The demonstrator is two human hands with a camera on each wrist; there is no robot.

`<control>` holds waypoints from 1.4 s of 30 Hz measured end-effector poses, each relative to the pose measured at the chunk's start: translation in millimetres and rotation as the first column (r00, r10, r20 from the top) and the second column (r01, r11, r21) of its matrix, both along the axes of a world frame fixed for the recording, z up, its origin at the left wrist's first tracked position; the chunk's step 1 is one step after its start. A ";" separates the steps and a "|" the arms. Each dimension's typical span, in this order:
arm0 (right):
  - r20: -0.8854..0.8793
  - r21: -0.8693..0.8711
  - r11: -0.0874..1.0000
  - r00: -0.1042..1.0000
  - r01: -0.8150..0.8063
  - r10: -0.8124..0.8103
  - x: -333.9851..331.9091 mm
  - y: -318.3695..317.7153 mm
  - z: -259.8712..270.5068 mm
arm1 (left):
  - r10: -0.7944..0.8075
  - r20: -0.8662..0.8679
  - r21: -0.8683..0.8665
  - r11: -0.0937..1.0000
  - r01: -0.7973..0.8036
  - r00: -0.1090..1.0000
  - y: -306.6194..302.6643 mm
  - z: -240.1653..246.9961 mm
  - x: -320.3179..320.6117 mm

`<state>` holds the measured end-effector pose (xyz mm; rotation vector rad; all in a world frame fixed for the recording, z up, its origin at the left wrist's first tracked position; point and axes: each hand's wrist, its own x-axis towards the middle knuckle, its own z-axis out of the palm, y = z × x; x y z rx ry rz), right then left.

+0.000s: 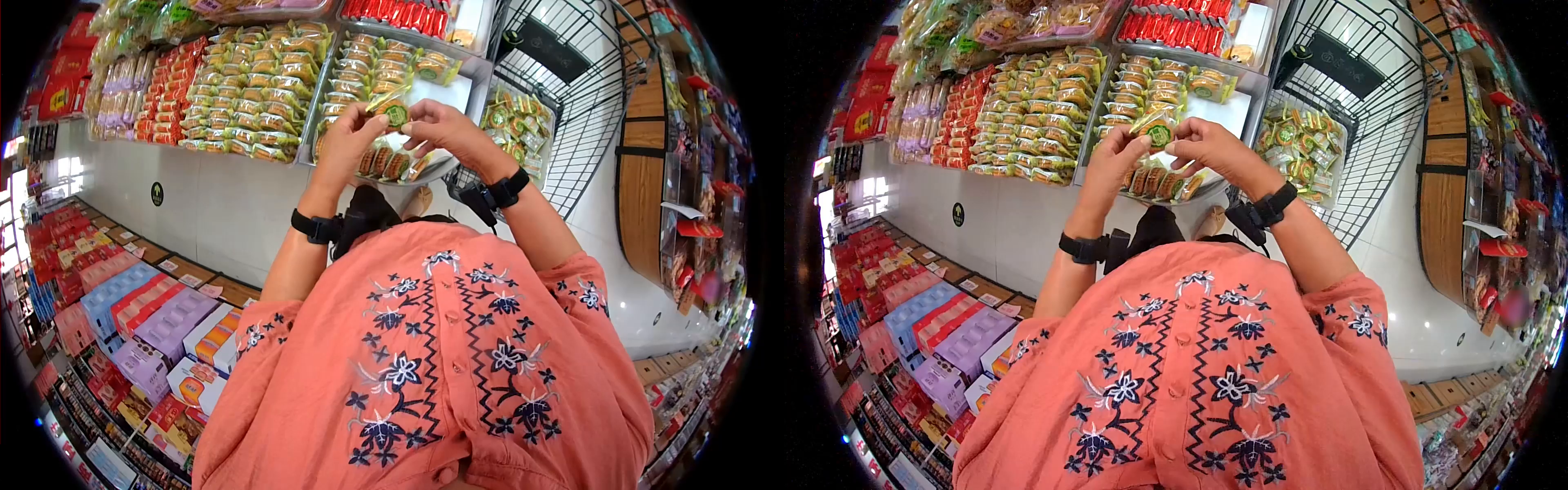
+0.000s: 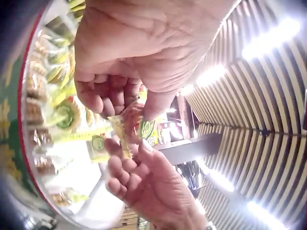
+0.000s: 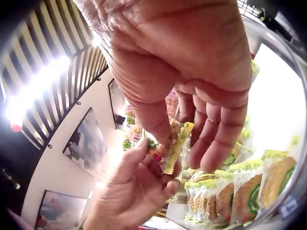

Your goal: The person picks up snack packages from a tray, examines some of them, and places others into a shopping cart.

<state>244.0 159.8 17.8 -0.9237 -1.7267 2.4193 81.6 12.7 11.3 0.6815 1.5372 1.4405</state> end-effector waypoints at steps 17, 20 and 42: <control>0.112 0.707 0.683 0.983 -0.181 0.145 -10.5 -1.4 -68.9 | -0.328 -0.920 -0.287 0.936 0.203 0.215 12.5 -18.4 -14.0; 0.136 0.729 0.656 0.981 -0.194 0.139 -17.4 -3.5 -84.5 | -0.241 -0.953 -0.198 0.954 0.227 0.185 14.5 -23.2 -15.3; 0.261 0.277 0.939 0.957 -0.202 0.129 -30.0 -2.0 -66.3 | -0.359 -0.800 -0.364 0.927 0.088 0.481 -12.7 -7.3 4.2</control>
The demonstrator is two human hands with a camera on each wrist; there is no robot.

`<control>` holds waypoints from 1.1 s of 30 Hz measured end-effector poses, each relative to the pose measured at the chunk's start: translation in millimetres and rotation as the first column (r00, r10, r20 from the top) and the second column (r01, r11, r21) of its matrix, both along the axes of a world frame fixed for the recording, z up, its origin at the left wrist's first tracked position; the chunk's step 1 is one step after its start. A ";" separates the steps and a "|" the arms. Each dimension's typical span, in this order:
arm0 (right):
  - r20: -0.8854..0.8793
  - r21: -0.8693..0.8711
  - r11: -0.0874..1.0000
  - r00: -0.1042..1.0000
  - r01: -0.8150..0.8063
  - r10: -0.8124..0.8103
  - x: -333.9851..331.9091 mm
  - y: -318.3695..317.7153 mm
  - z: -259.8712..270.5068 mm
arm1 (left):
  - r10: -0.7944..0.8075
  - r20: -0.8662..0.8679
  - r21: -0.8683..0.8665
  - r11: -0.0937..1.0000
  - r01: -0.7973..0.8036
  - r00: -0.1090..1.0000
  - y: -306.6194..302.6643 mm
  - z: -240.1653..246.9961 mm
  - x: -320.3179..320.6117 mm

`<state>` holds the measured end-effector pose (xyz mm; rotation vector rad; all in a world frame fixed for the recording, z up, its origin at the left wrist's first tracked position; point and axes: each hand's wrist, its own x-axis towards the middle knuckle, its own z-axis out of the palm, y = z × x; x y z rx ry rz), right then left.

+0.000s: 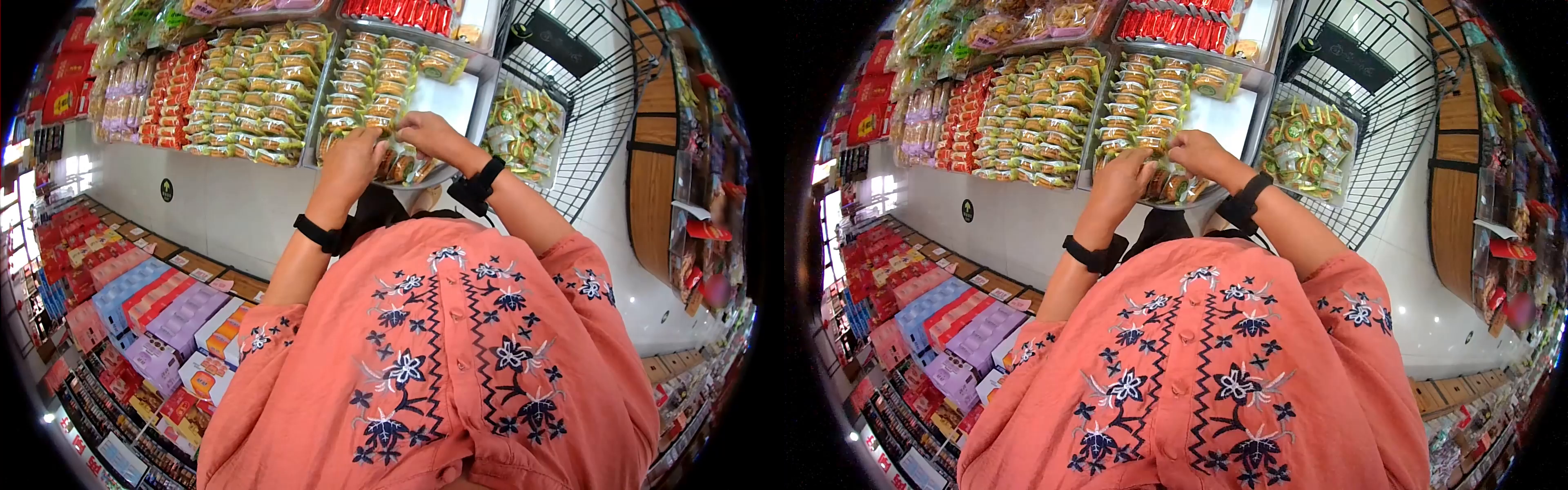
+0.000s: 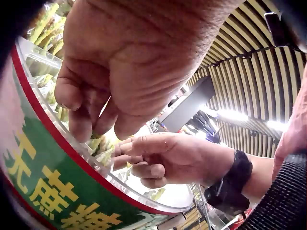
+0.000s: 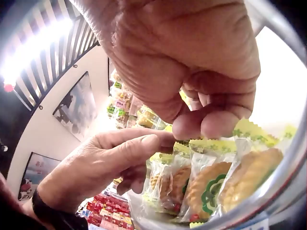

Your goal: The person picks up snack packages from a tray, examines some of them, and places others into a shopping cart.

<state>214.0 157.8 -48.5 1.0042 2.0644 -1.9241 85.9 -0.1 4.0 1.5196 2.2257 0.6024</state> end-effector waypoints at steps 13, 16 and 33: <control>-0.049 -0.129 0.990 0.997 -0.066 0.060 13.8 13.4 12.1 | 0.019 -0.070 -0.052 0.998 -0.023 0.997 5.2 -11.8 5.6; -0.117 -0.239 0.971 0.992 0.023 -0.052 36.3 37.8 25.7 | -0.006 -0.054 -0.053 0.999 0.003 0.999 5.3 -5.4 2.9; 0.147 -0.260 0.576 0.621 0.775 -0.770 232.3 165.0 -114.1 | 0.037 0.254 0.135 0.988 -0.073 0.966 49.1 20.4 35.6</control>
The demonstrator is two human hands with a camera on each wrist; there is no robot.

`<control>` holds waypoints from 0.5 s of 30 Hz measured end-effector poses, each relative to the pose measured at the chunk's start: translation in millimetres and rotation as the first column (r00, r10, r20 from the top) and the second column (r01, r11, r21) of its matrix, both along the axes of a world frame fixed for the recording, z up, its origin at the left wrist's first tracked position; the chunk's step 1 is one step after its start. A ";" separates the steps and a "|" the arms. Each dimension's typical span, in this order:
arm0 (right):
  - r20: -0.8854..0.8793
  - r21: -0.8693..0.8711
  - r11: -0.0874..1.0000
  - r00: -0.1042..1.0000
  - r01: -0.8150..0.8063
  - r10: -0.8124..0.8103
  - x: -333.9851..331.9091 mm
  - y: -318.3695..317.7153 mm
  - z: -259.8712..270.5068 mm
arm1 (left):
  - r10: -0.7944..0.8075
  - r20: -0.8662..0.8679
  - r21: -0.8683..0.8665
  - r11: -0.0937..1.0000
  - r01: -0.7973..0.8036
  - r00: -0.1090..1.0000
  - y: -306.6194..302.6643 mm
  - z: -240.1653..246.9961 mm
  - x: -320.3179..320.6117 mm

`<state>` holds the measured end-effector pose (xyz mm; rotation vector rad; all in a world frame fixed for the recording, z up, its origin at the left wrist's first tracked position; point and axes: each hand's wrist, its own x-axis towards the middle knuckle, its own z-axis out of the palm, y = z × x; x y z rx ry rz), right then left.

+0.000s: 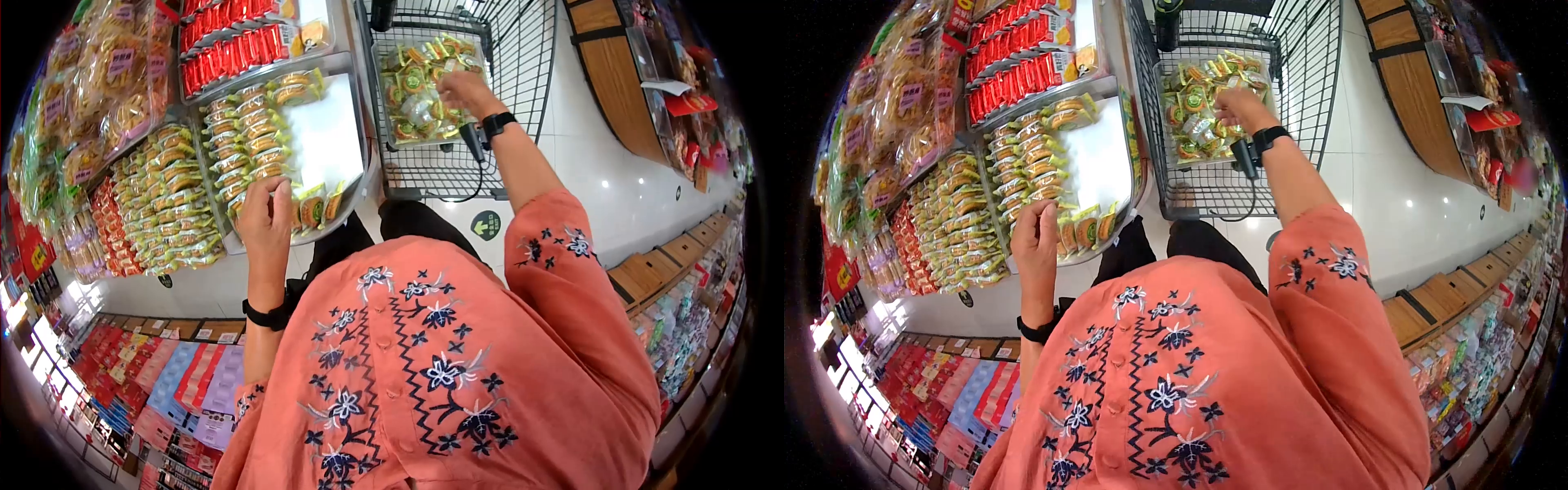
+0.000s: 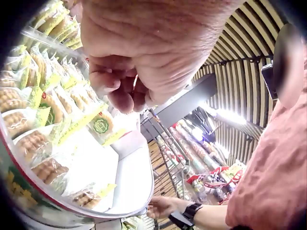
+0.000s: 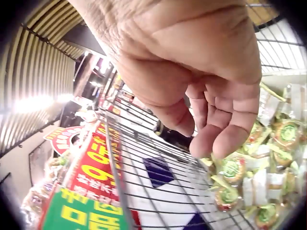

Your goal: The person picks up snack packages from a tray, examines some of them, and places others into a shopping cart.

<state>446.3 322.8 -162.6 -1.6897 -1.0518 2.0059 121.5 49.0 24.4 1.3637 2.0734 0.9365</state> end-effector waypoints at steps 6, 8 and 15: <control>0.138 -0.201 0.979 0.990 0.037 -0.009 -9.1 -23.9 -74.0 | -0.037 0.003 -0.046 0.998 0.037 0.999 -7.4 -6.2 0.6; 0.185 -0.242 0.968 0.983 0.060 -0.015 -17.7 -26.2 -82.9 | 0.003 0.036 -0.075 0.997 -0.001 0.999 -10.9 -7.7 1.4; 0.213 -0.289 0.957 0.976 0.025 0.039 -14.1 -18.2 -131.3 | 0.129 0.087 -0.177 0.978 -0.112 0.988 -20.5 -4.1 11.9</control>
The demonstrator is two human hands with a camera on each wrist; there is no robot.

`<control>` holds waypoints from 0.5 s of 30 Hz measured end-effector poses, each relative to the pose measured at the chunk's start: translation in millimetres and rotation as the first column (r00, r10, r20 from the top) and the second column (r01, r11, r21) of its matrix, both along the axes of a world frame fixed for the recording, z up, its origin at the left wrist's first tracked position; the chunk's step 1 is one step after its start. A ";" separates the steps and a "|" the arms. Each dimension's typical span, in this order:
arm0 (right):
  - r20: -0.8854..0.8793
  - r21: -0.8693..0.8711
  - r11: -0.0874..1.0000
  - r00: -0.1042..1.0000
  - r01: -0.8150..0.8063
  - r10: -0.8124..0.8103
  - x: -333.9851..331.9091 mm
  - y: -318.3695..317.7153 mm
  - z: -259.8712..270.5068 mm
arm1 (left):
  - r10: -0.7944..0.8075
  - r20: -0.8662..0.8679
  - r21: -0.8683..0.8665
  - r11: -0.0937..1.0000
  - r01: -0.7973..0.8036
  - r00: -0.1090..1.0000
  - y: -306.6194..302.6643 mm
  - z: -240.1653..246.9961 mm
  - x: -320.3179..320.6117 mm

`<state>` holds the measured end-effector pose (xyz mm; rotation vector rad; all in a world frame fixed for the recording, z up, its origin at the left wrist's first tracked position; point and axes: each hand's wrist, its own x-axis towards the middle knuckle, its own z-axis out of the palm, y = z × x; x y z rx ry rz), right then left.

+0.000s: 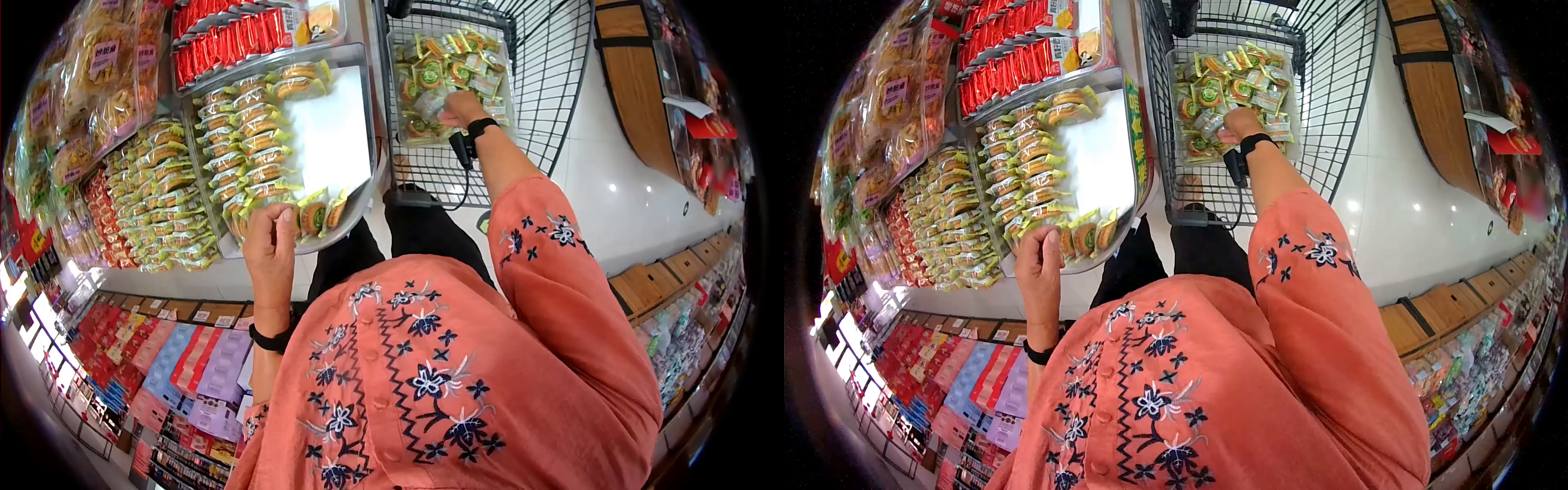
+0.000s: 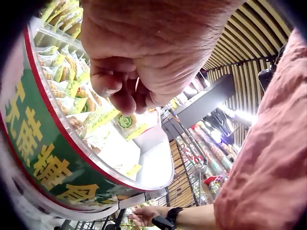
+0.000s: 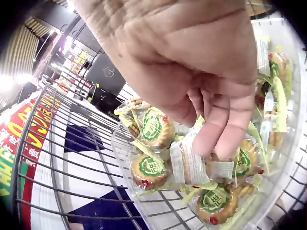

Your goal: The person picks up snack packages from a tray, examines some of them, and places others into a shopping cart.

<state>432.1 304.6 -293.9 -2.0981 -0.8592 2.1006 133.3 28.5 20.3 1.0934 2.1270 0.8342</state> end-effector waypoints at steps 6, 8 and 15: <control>0.062 0.094 0.986 0.990 -0.136 0.130 -6.2 -7.1 15.7 | -0.043 -0.031 0.044 0.998 0.044 0.999 -11.3 -8.7 -0.3; 0.017 0.149 0.987 0.998 -0.067 0.065 -7.9 -15.2 31.5 | -0.074 -0.052 0.080 0.994 0.078 0.996 -13.9 -12.7 -1.2; -0.263 0.227 0.971 0.965 0.080 -0.018 1.6 -35.1 197.5 | -0.153 0.054 0.143 0.979 0.144 0.987 15.7 16.4 17.8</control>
